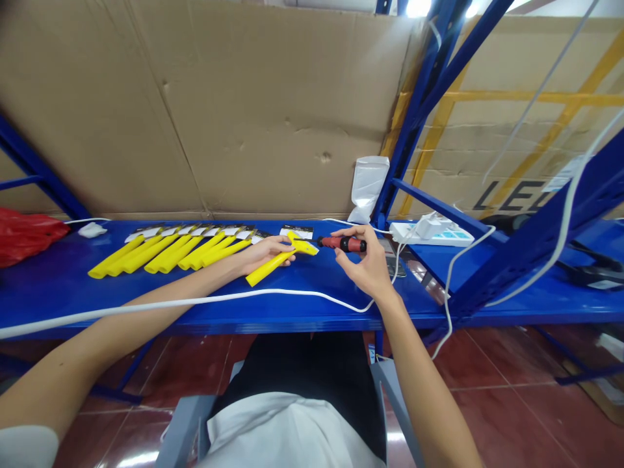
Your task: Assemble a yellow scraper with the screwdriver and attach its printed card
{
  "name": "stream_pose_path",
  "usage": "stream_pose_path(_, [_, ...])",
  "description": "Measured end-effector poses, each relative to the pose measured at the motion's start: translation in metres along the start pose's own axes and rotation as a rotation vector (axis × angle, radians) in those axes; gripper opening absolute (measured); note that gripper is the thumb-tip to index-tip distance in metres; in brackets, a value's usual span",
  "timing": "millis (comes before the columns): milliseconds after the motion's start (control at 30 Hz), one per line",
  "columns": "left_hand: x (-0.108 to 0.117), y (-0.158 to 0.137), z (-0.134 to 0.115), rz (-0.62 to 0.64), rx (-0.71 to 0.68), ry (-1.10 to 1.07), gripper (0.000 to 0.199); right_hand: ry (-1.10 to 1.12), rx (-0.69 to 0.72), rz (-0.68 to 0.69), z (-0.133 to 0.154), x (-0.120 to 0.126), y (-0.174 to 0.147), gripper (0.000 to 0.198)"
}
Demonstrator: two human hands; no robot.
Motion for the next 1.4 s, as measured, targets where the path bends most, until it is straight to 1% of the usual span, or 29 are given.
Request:
stream_pose_path(300, [-0.002, -0.001, -0.002, 0.011, -0.004, 0.035, 0.031, 0.003, -0.006, -0.039, -0.004, 0.002, 0.000, 0.035])
stream_pose_path(433, [-0.001, -0.001, -0.001, 0.023, 0.006, 0.079, 0.037, 0.035, -0.018, -0.063, -0.008, 0.003, 0.000, 0.036])
stream_pose_path(567, [-0.002, -0.002, -0.002, 0.023, -0.006, 0.098, 0.036, 0.100, -0.032, -0.088, -0.013, 0.002, 0.001, 0.037])
stream_pose_path(667, [-0.005, -0.003, -0.003, 0.045, -0.002, 0.141, 0.037, 0.123, -0.004, -0.138, -0.012, 0.004, 0.000, 0.037])
stream_pose_path(767, [-0.008, -0.003, -0.002, 0.079, -0.002, 0.170, 0.042, 0.074, 0.046, -0.182, -0.007, 0.007, -0.001, 0.033])
stream_pose_path(833, [-0.007, -0.002, -0.002, 0.092, -0.008, 0.177, 0.044, 0.061, 0.080, -0.184, -0.005, 0.008, -0.002, 0.031])
stream_pose_path(933, [-0.003, 0.001, 0.000, 0.089, -0.019, 0.180, 0.044, 0.053, 0.121, -0.153, -0.005, 0.006, -0.003, 0.029])
stream_pose_path(1033, [0.001, 0.004, 0.001, 0.088, -0.027, 0.163, 0.047, -0.007, 0.140, -0.107, -0.002, 0.003, -0.004, 0.032])
stream_pose_path(1200, [0.002, 0.002, -0.001, 0.055, -0.030, 0.151, 0.047, -0.088, 0.208, -0.021, 0.009, -0.005, -0.007, 0.037])
stream_pose_path(1300, [0.000, -0.001, -0.003, 0.031, -0.018, 0.150, 0.044, -0.129, 0.207, -0.024, 0.013, -0.007, -0.006, 0.035])
stream_pose_path(1400, [-0.003, -0.003, -0.005, 0.015, -0.009, 0.152, 0.044, -0.266, 0.254, -0.058, 0.017, -0.006, -0.006, 0.031])
Point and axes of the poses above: each hand's wrist, its own y-axis towards the middle knuckle, its own x-axis out of the back of the hand, z = x × y, the point moved 6 cm from there along y, towards the middle knuckle, and after that the axes turned 12 degrees about z, right-handed, at the moved point
